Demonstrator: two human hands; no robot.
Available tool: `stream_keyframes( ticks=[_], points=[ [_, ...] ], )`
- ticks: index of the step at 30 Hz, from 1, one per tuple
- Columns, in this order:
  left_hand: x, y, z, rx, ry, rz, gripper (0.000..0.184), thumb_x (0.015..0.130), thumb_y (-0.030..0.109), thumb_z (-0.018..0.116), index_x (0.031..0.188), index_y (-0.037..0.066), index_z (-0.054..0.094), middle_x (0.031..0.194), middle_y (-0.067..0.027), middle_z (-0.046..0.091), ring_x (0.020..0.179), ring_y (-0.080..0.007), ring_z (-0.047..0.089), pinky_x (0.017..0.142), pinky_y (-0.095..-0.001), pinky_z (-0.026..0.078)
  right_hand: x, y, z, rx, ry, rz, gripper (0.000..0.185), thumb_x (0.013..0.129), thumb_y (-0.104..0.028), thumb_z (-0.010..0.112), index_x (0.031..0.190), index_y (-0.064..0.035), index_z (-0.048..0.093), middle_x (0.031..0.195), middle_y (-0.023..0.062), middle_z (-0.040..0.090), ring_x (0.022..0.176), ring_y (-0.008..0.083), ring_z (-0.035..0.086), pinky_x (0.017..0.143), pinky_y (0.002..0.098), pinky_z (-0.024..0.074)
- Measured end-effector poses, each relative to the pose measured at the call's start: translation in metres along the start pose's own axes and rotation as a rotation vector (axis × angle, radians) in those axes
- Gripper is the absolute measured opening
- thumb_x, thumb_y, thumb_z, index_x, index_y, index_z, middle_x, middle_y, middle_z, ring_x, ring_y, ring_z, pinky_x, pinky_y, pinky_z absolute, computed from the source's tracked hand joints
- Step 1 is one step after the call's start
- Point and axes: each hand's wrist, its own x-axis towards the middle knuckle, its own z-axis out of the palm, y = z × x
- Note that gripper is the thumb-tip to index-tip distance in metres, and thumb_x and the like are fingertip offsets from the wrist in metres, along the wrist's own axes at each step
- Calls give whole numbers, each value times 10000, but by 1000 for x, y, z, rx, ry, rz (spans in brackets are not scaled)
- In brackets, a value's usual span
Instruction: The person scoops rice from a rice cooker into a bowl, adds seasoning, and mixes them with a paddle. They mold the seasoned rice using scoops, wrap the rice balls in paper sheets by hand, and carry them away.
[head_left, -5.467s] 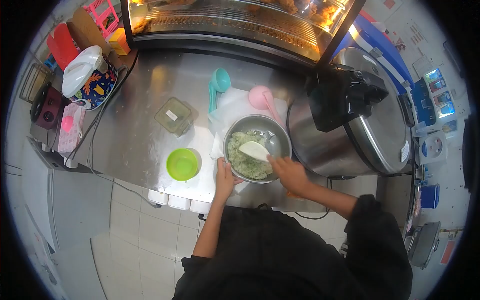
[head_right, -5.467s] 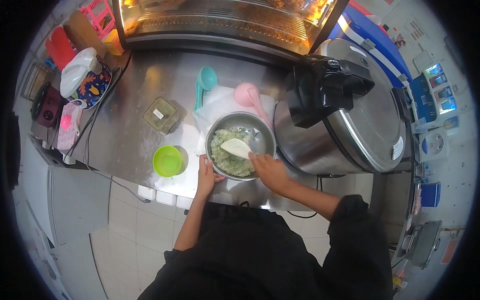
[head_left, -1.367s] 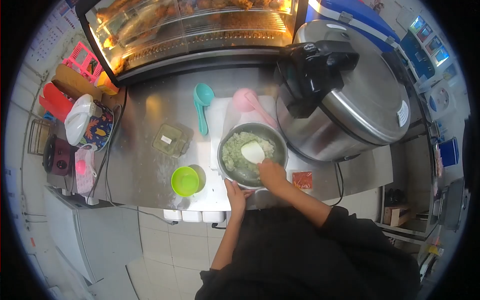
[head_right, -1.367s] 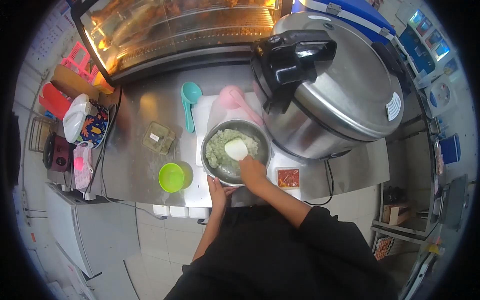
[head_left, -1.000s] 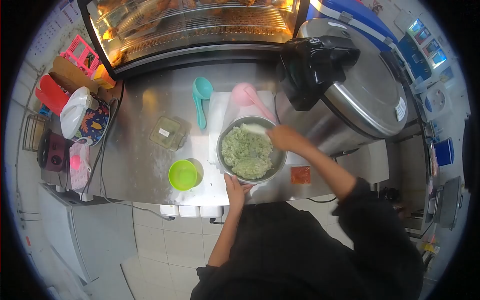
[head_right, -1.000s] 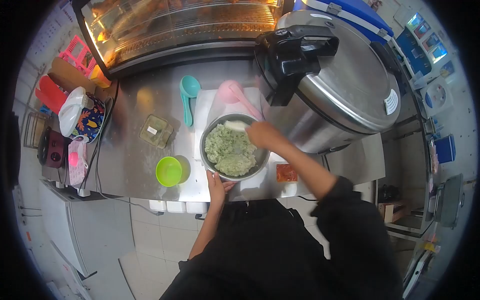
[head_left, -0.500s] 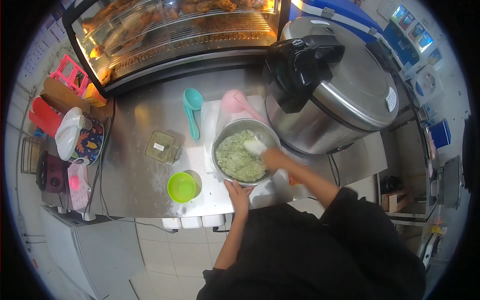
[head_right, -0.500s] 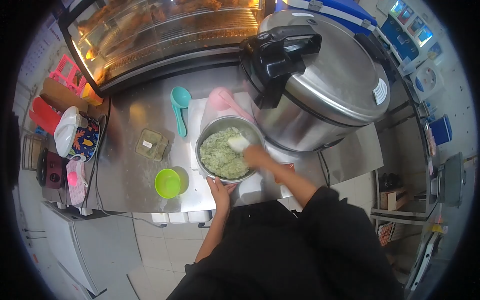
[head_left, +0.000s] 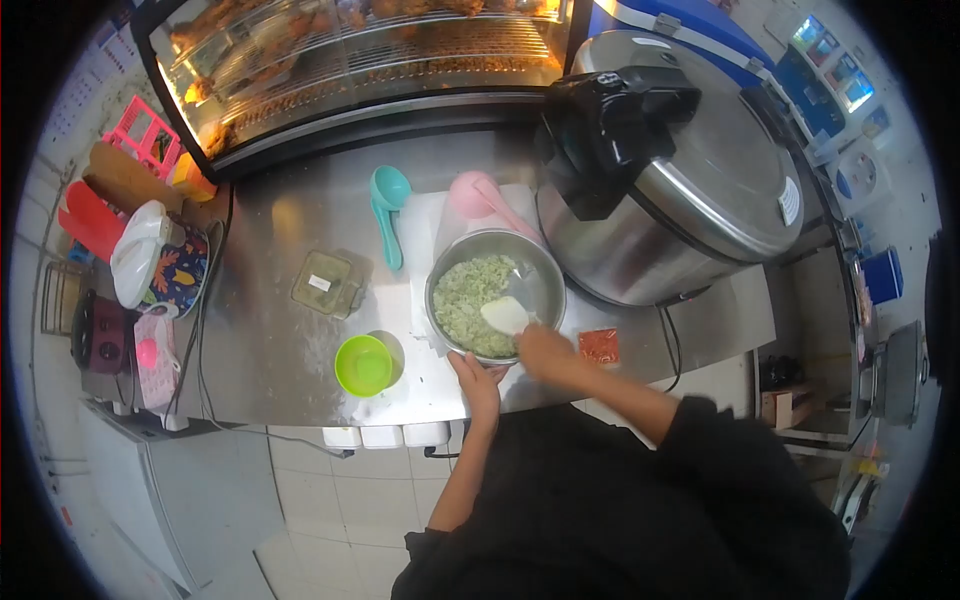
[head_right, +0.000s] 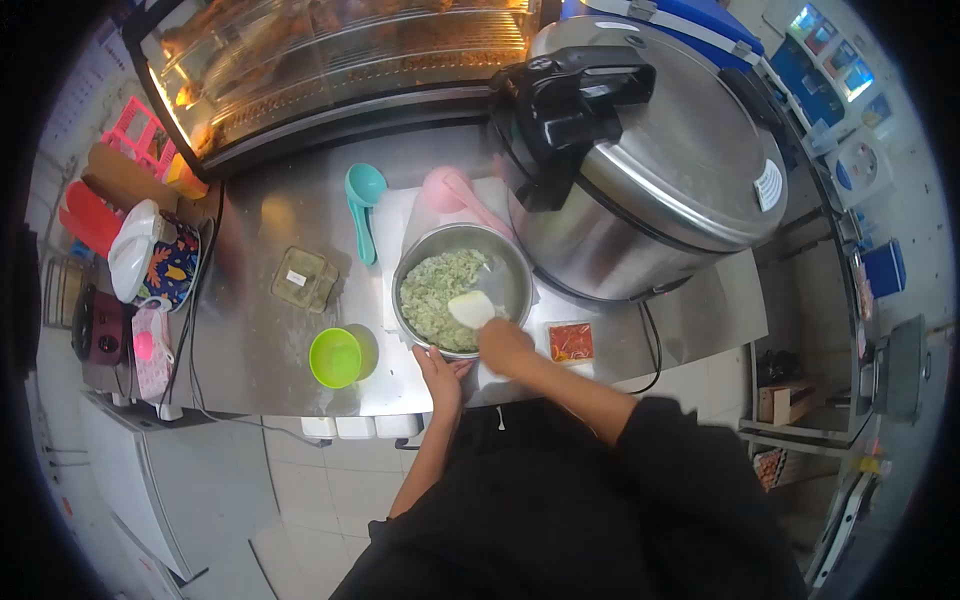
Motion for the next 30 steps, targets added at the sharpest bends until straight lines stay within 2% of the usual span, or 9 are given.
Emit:
stream_keyframes(
  ticks=[3, 8, 13, 19, 21, 23, 24, 27, 30],
  points=[
    [2, 10, -9, 20, -24, -19, 228, 960, 201, 274, 1112, 33, 251, 893, -168, 476, 645, -222, 619, 555, -280, 546, -9, 0, -51, -223, -305, -304, 360, 899, -247, 382, 870, 47, 588, 852, 263, 597, 860, 392, 580, 757, 494, 436],
    [11, 16, -21, 86, -72, 10, 202, 958, 186, 261, 1101, 42, 263, 867, -153, 496, 584, -206, 622, 487, -254, 518, 7, 4, -115, -722, 49, -261, 162, 739, -161, 539, 749, -29, 633, 717, 153, 632, 715, 276, 642, 596, 383, 509],
    [15, 25, -20, 114, -63, -104, 291, 965, 232, 257, 1215, 93, 205, 1008, -209, 504, 606, -252, 635, 500, -283, 542, 2, 23, -91, -577, -93, -567, 177, 760, -203, 554, 747, -35, 609, 666, 143, 621, 683, 281, 637, 575, 394, 501],
    [10, 24, -17, 82, -61, -78, 252, 966, 240, 252, 1174, 100, 235, 932, -182, 515, 572, -224, 629, 462, -244, 527, -12, 14, -43, 17, -128, -336, 347, 822, -320, 521, 868, 20, 575, 768, 235, 601, 753, 403, 586, 675, 465, 461],
    [2, 33, -11, 20, -30, -101, 213, 962, 209, 266, 1120, 67, 268, 843, -139, 512, 540, -176, 607, 441, -219, 495, 7, 21, -29, 113, -45, -428, 404, 798, -360, 556, 846, 40, 577, 705, 235, 589, 688, 366, 601, 656, 429, 468],
    [4, 32, -13, 55, -19, -85, 211, 961, 206, 271, 1119, 66, 270, 824, -125, 509, 534, -167, 603, 442, -215, 493, 30, 17, -40, 433, -379, -165, 432, 793, -397, 588, 795, 36, 589, 562, 156, 547, 487, 255, 538, 497, 365, 443],
    [4, 31, -14, 86, -13, -77, 209, 959, 202, 276, 1117, 65, 272, 804, -111, 505, 529, -159, 599, 443, -210, 491, 38, 23, -43, 698, -590, 91, 441, 807, -436, 588, 792, 4, 570, 459, 32, 415, 369, 116, 361, 347, 275, 297],
    [3, 26, -15, 82, -22, -78, 202, 955, 190, 282, 1111, 60, 276, 776, -94, 501, 537, -153, 600, 450, -214, 495, 54, 43, -61, 1280, -881, 421, 391, 854, -412, 541, 798, -26, 535, 457, -36, 328, 353, 56, 256, 320, 238, 165],
    [5, 17, -14, 69, -24, -107, 190, 963, 235, 283, 1099, 101, 277, 847, -125, 533, 572, -182, 624, 469, -228, 507, 43, 39, -110, 1057, -710, 301, 411, 887, -425, 475, 804, -23, 513, 470, -25, 345, 363, 62, 274, 320, 242, 199]
  ],
)
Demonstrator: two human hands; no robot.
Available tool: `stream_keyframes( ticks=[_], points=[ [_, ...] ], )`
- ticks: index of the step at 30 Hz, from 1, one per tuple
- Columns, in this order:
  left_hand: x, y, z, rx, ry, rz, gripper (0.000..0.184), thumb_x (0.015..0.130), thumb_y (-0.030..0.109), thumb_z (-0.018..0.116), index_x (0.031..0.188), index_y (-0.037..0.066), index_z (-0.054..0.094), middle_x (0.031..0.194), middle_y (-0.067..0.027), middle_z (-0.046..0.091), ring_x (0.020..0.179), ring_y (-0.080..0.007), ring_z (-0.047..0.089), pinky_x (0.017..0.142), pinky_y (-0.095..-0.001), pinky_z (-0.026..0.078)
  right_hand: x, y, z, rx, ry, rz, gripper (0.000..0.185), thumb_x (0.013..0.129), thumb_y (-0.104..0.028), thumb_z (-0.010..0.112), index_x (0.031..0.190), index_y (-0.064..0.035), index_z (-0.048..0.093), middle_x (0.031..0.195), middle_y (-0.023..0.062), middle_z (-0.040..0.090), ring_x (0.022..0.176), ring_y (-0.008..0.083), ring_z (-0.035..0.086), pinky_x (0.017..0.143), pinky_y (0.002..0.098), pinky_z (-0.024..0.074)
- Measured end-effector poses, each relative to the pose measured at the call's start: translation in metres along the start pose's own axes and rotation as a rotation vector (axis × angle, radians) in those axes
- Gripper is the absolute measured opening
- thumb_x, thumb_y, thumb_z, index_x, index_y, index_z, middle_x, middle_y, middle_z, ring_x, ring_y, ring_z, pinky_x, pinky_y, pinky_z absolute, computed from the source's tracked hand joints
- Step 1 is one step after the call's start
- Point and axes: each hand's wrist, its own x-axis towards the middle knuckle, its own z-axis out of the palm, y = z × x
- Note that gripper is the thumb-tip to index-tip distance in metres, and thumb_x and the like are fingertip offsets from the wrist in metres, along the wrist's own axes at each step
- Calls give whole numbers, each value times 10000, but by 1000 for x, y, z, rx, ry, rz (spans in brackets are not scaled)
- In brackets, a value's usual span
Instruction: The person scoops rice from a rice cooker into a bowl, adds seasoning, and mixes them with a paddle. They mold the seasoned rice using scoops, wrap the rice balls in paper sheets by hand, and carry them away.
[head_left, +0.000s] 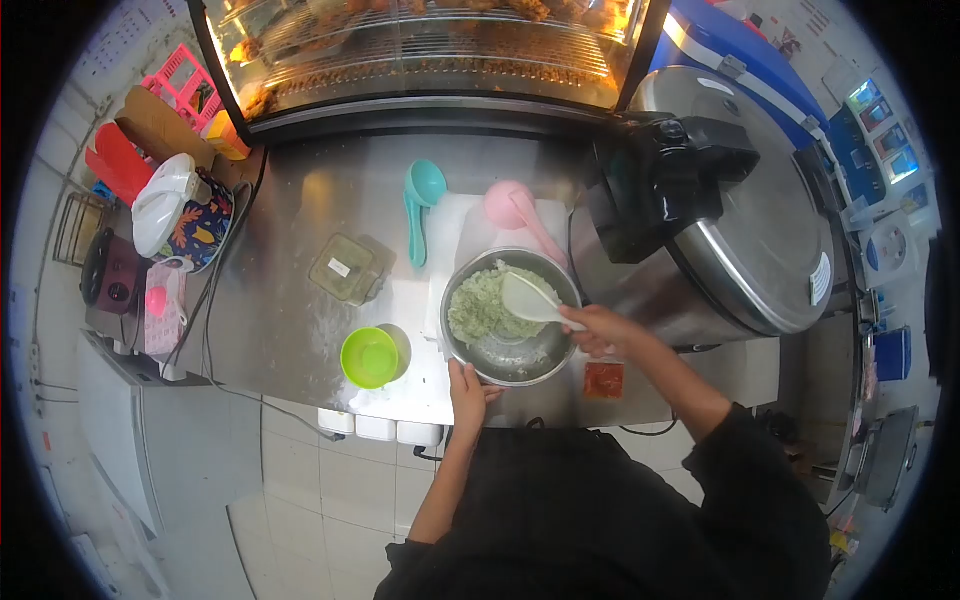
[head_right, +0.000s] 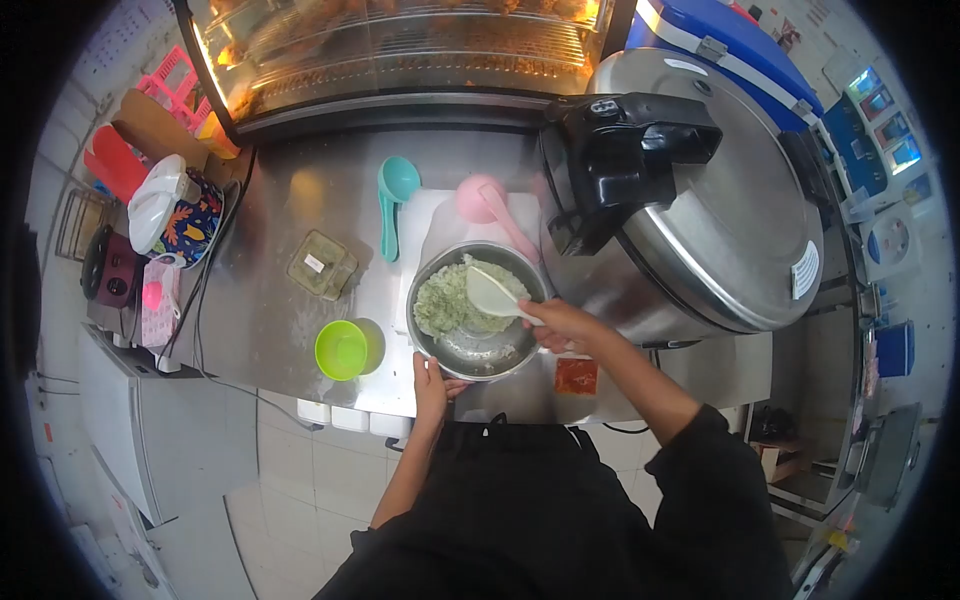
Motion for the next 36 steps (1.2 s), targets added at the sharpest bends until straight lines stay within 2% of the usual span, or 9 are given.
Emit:
stream_keyframes(
  ticks=[1, 2, 5, 10, 14, 21, 24, 29, 36],
  points=[
    [0, -2, 0, -7, 3, -2, 190, 963, 235, 283, 1099, 101, 277, 847, -125, 533, 572, -182, 624, 469, -228, 507, -10, -5, -2, -274, 125, -94, 422, 890, -427, 465, 801, -18, 522, 486, -9, 385, 370, 87, 319, 325, 256, 261],
    [0, -3, 0, 18, -8, 4, 202, 963, 230, 282, 1121, 103, 267, 859, -124, 530, 586, -180, 625, 480, -230, 509, 14, 13, -17, -790, 359, -583, 432, 892, -408, 447, 806, 4, 541, 562, 81, 531, 466, 211, 522, 439, 352, 433],
    [0, -6, 4, 3, -15, 11, 235, 964, 221, 278, 1167, 109, 242, 895, -125, 520, 609, -180, 626, 497, -238, 512, 37, 35, 25, -1279, 777, -413, 390, 896, -343, 429, 832, 18, 562, 722, 176, 617, 691, 332, 622, 629, 441, 487],
    [0, -6, 4, -22, -19, -5, 283, 963, 218, 275, 1220, 119, 208, 995, -143, 486, 632, -202, 630, 504, -248, 509, 11, 75, 88, -1241, 660, -320, 386, 906, -310, 400, 817, 32, 554, 756, 242, 592, 739, 384, 603, 650, 481, 468],
    [2, -1, -3, -80, -49, 26, 238, 959, 223, 278, 1134, 66, 241, 905, -147, 497, 599, -213, 631, 500, -259, 522, -13, 14, 58, -1438, 239, -265, 412, 902, -322, 387, 791, 12, 602, 788, 235, 594, 758, 413, 576, 705, 492, 433],
    [21, 2, -27, 80, -153, 98, 275, 960, 235, 287, 1196, 96, 257, 802, -95, 546, 545, -155, 610, 448, -211, 474, 75, 13, 96, -1766, 732, -733, 303, 846, -296, 498, 749, -53, 651, 657, 135, 624, 610, 298, 627, 540, 389, 497],
    [27, -12, -28, 102, -105, 160, 258, 959, 223, 294, 1176, 85, 287, 768, -82, 539, 525, -132, 595, 431, -203, 463, 38, 49, 114, -1464, 618, -476, 262, 858, -246, 478, 807, -18, 596, 769, 156, 618, 745, 306, 622, 607, 412, 494],
    [18, -10, -23, 165, -98, 149, 194, 953, 201, 314, 1104, 82, 336, 735, -67, 525, 508, -108, 577, 416, -189, 455, -30, -8, 94, -1592, 439, -258, 310, 845, -311, 502, 854, -35, 644, 883, 174, 625, 838, 289, 614, 706, 400, 485],
    [6, 10, -45, 354, -111, 203, 229, 951, 211, 320, 1128, 68, 302, 728, -103, 539, 506, -174, 604, 405, -252, 503, 23, -36, 48, -2100, 619, -354, 176, 725, -252, 614, 766, -89, 668, 736, 98, 639, 701, 268, 633, 590, 371, 496]
  ],
)
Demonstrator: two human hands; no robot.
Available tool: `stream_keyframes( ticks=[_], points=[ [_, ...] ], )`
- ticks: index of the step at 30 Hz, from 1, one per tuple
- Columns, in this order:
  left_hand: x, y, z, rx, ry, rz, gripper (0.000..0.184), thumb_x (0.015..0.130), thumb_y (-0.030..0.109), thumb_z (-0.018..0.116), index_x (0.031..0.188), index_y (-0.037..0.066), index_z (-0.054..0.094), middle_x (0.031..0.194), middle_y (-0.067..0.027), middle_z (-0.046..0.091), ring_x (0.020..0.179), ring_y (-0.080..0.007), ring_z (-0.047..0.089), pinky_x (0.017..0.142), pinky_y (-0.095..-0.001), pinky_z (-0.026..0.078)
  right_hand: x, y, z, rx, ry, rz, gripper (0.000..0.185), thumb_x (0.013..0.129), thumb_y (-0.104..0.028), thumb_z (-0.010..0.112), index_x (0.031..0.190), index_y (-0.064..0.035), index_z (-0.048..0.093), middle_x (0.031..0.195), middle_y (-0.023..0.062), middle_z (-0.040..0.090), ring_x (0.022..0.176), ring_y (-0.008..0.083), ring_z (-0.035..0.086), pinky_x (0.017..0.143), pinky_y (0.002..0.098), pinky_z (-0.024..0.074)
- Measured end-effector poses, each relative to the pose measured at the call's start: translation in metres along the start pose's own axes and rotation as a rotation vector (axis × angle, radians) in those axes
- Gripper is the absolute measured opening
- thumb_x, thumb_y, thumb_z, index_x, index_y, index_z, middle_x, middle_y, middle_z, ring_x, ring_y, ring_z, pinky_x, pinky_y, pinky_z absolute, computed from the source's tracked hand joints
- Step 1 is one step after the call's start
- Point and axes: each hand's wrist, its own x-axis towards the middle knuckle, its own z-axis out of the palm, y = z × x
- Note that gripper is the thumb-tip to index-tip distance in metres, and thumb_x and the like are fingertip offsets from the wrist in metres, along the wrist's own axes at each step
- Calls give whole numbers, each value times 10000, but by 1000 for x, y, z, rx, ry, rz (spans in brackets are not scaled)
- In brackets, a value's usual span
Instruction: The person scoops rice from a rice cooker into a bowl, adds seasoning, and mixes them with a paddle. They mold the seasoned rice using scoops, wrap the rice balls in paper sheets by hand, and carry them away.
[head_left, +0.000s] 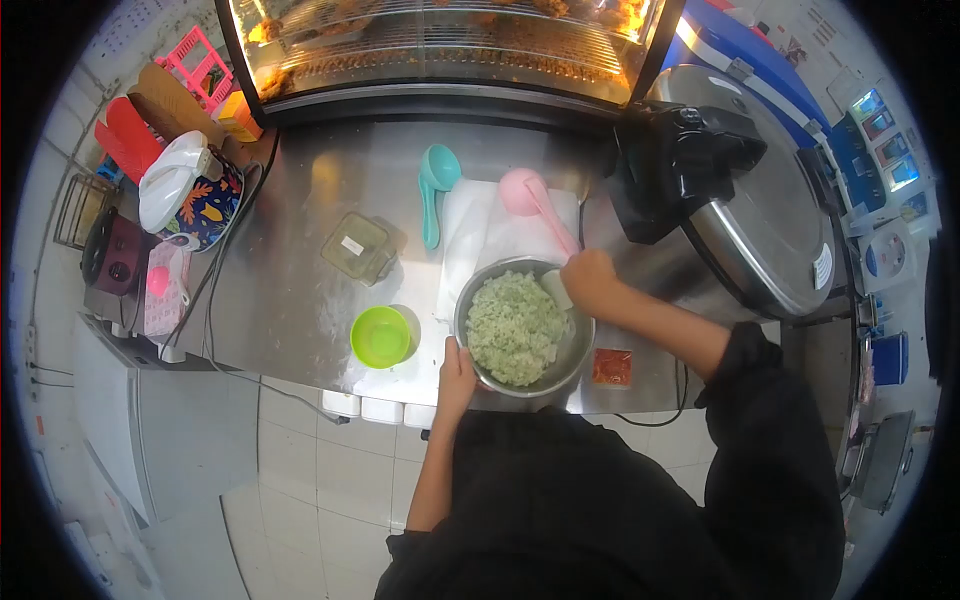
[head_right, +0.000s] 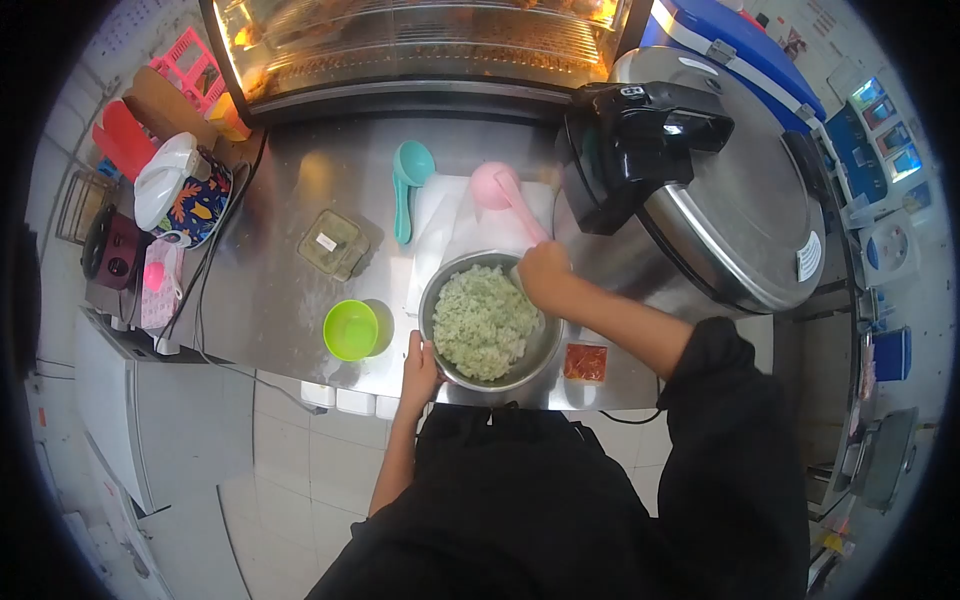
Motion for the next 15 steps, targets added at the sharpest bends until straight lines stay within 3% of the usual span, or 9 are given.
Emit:
stream_keyframes(
  ticks=[1, 3, 5, 7, 11, 13, 15],
  points=[
    [1, 2, -6, 1, 1, -4, 229, 951, 211, 320, 1128, 68, 302, 728, -103, 539, 506, -174, 604, 405, -252, 503, 7, 2, 15, -35, 43, -116, 169, 701, -264, 636, 729, -100, 665, 676, 93, 630, 650, 268, 632, 555, 376, 493],
    [2, 2, -21, -66, -189, -149, 285, 951, 207, 316, 1191, 66, 252, 748, -129, 548, 534, -202, 623, 441, -264, 533, 11, 14, 2, 5, 32, -174, 178, 692, -271, 644, 739, -101, 659, 670, 96, 626, 639, 263, 630, 552, 369, 490],
    [3, 6, -24, -115, -232, -157, 323, 953, 201, 310, 1229, 66, 209, 758, -143, 550, 553, -223, 632, 462, -269, 546, 18, 14, -2, 51, 20, -235, 188, 683, -278, 652, 749, -101, 652, 663, 99, 623, 629, 259, 628, 548, 362, 487],
    [6, 7, -24, -40, -230, -107, 271, 953, 192, 310, 1182, 65, 241, 761, -141, 551, 525, -204, 621, 458, -267, 544, 28, 14, -6, 53, 149, -339, 207, 680, -294, 654, 755, -102, 638, 654, 104, 618, 607, 249, 619, 528, 371, 472],
    [7, 11, -24, -61, -209, -112, 176, 948, 176, 318, 1079, 60, 296, 739, -131, 547, 498, -184, 608, 440, -260, 533, 46, -5, -19, 14, 170, -555, 197, 693, -249, 641, 802, -86, 621, 668, 78, 621, 622, 244, 625, 536, 355, 469],
    [7, 12, -21, 41, -116, -53, 104, 940, 156, 327, 973, 58, 325, 701, -114, 542, 480, -163, 595, 415, -245, 508, 30, -18, -3, -6, 223, -681, 262, 678, -180, 626, 911, -72, 572, 704, 74, 597, 655, 239, 611, 514, 348, 459],
    [0, 14, -14, 1, -70, -74, 97, 937, 151, 329, 956, 56, 333, 674, -104, 536, 477, -160, 594, 398, -239, 488, -22, -31, 37, -5, 527, -601, 344, 672, -127, 591, 1001, -58, 518, 771, 76, 558, 697, 230, 586, 514, 347, 462]
  ],
)
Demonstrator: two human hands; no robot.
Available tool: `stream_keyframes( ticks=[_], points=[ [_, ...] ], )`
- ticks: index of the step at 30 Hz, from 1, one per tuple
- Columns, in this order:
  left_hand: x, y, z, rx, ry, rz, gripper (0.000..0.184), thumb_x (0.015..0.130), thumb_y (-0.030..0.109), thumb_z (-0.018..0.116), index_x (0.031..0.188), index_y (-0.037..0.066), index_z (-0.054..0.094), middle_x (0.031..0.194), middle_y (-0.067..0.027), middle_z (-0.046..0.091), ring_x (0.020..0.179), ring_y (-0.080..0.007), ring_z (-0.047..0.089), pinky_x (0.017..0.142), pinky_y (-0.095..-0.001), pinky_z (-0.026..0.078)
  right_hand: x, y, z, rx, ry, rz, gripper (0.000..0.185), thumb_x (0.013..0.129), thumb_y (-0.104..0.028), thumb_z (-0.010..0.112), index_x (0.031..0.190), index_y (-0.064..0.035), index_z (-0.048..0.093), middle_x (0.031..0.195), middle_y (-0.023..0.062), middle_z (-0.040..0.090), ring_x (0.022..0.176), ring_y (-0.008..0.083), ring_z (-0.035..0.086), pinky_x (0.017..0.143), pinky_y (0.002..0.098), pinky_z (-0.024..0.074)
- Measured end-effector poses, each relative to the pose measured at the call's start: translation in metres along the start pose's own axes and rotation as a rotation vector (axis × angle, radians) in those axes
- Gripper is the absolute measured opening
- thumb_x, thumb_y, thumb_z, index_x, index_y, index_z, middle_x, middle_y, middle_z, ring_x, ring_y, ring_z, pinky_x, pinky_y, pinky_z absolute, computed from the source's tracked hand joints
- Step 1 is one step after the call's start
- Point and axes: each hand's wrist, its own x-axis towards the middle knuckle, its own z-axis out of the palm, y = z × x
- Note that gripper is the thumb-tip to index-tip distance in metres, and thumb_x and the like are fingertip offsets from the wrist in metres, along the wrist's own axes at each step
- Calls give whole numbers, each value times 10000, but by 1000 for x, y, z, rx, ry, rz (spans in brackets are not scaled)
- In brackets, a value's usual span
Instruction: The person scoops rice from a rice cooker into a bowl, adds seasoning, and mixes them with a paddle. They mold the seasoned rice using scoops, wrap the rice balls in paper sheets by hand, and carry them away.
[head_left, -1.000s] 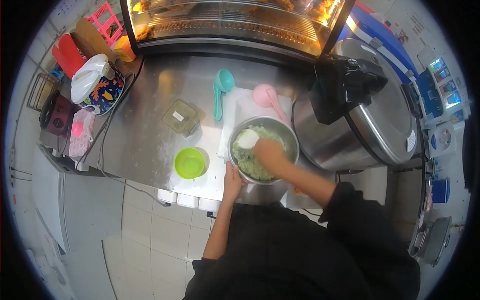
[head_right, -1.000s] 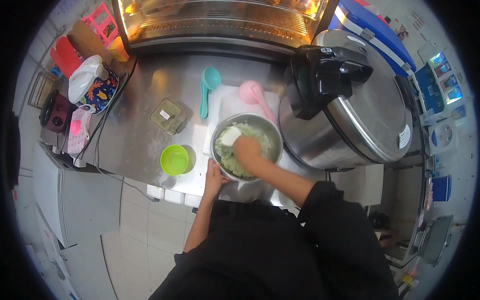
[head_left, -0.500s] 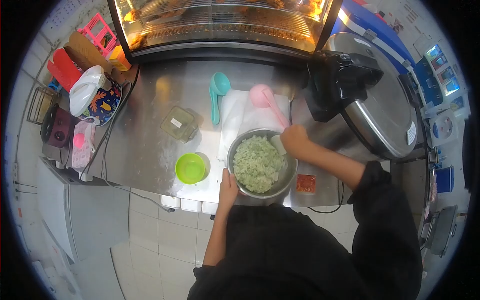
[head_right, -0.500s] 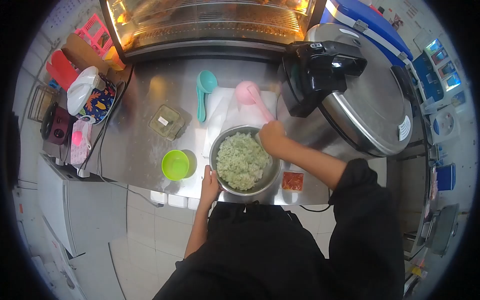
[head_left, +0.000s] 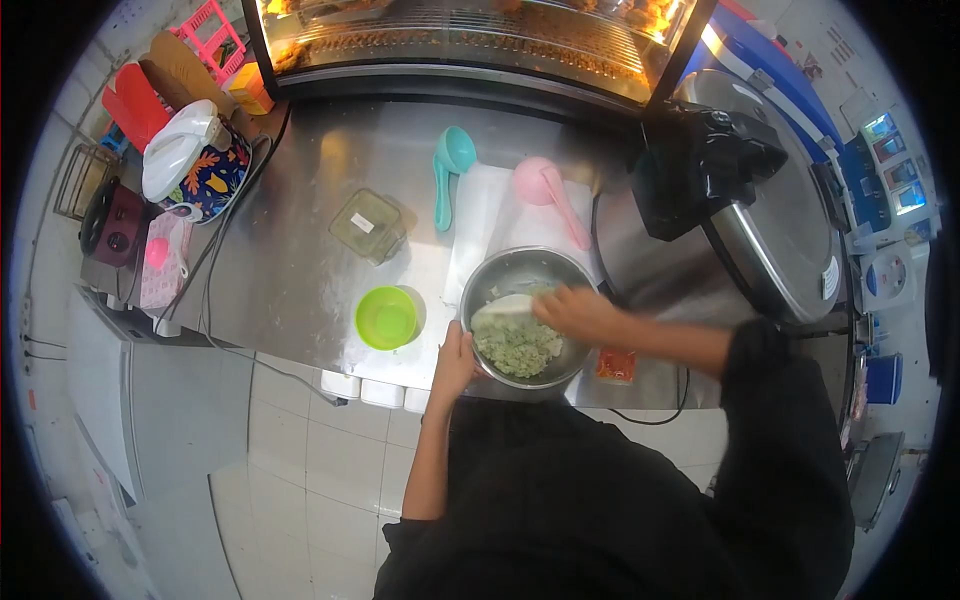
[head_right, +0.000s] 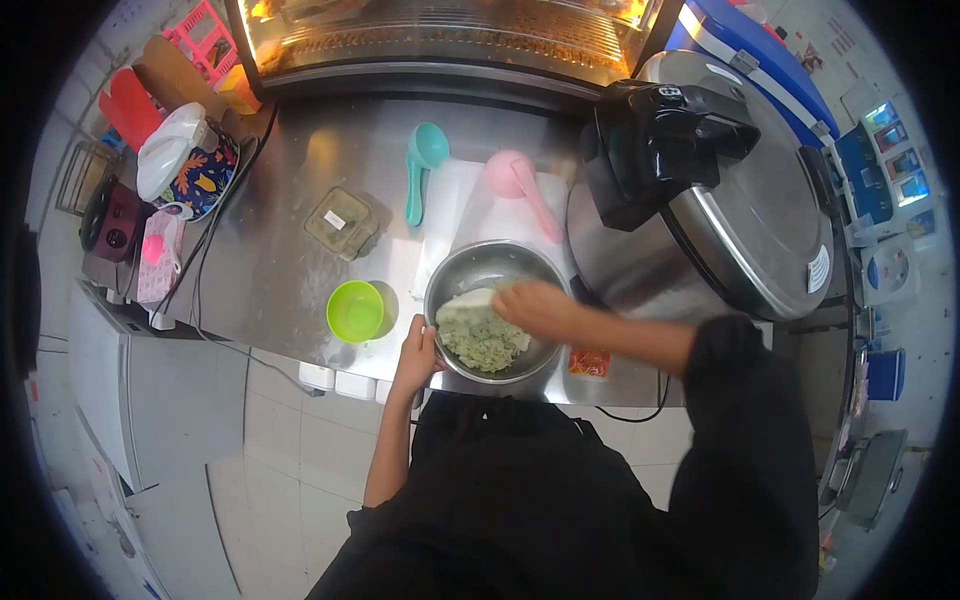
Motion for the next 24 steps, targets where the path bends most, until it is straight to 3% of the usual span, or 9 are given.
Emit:
stream_keyframes(
  ticks=[2, 6, 8, 11, 14, 18, 20, 22, 24],
  points=[
    [-4, -3, 7, -48, 49, -24, 93, 934, 147, 331, 940, 54, 342, 646, -94, 530, 475, -157, 593, 381, -233, 468, -34, -34, -31, 123, -142, 276, 354, 681, -108, 559, 1025, -47, 505, 830, 75, 519, 723, 213, 557, 520, 350, 470],
    [-9, -7, 14, -9, 109, 16, 142, 926, 138, 345, 973, 7, 370, 688, -146, 548, 512, -210, 592, 425, -286, 477, -43, -29, -81, 273, -215, 453, 260, 747, -151, 532, 980, -37, 526, 788, 105, 564, 691, 254, 583, 539, 378, 485],
    [-11, -8, 16, -8, 108, 15, 149, 927, 141, 345, 980, 5, 377, 685, -148, 551, 513, -209, 589, 425, -287, 477, -21, -20, -98, 440, -393, 754, 225, 832, -228, 495, 918, -27, 546, 725, 149, 600, 664, 303, 608, 558, 418, 492],
    [-8, -24, 26, 14, 165, 147, 116, 933, 141, 353, 992, 42, 368, 621, -78, 523, 432, -119, 525, 381, -231, 399, -5, -37, -3, 582, -240, 800, 340, 886, -343, 443, 868, -22, 553, 673, 187, 606, 660, 353, 614, 579, 463, 485],
    [-2, -41, 35, 117, 348, 299, 107, 932, 129, 358, 970, 31, 378, 617, -80, 515, 432, -112, 498, 389, -242, 387, -19, -75, -26, 571, -344, 944, 394, 893, -392, 422, 877, -20, 549, 682, 195, 602, 689, 364, 612, 594, 477, 479],
    [-12, -21, 39, 5, 298, 191, 99, 931, 118, 358, 952, 22, 374, 600, -70, 494, 456, -103, 485, 387, -251, 373, -38, -82, -14, 570, -444, 1031, 410, 897, -405, 401, 869, -23, 546, 700, 196, 606, 687, 375, 607, 592, 473, 481],
    [-14, -27, 26, 30, 256, 154, 99, 932, 118, 356, 947, 22, 372, 593, -63, 484, 460, -99, 478, 387, -248, 372, -24, -66, 2, 607, -278, 939, 390, 894, -401, 405, 861, -39, 545, 710, 182, 611, 691, 361, 609, 585, 467, 478],
    [-14, -42, 18, 213, 328, 170, 133, 917, 122, 368, 950, -5, 387, 654, -164, 517, 514, -237, 549, 482, -328, 424, -17, -36, -31, 599, -309, 854, 377, 893, -396, 408, 856, -46, 543, 717, 178, 611, 695, 357, 607, 582, 465, 472],
    [-30, -35, 16, 117, 336, 115, 132, 922, 131, 366, 949, 2, 379, 648, -141, 508, 500, -206, 535, 458, -309, 417, -17, -20, -44, 578, -347, 759, 365, 891, -391, 410, 851, -53, 540, 724, 173, 611, 699, 353, 606, 580, 463, 467]
  ],
)
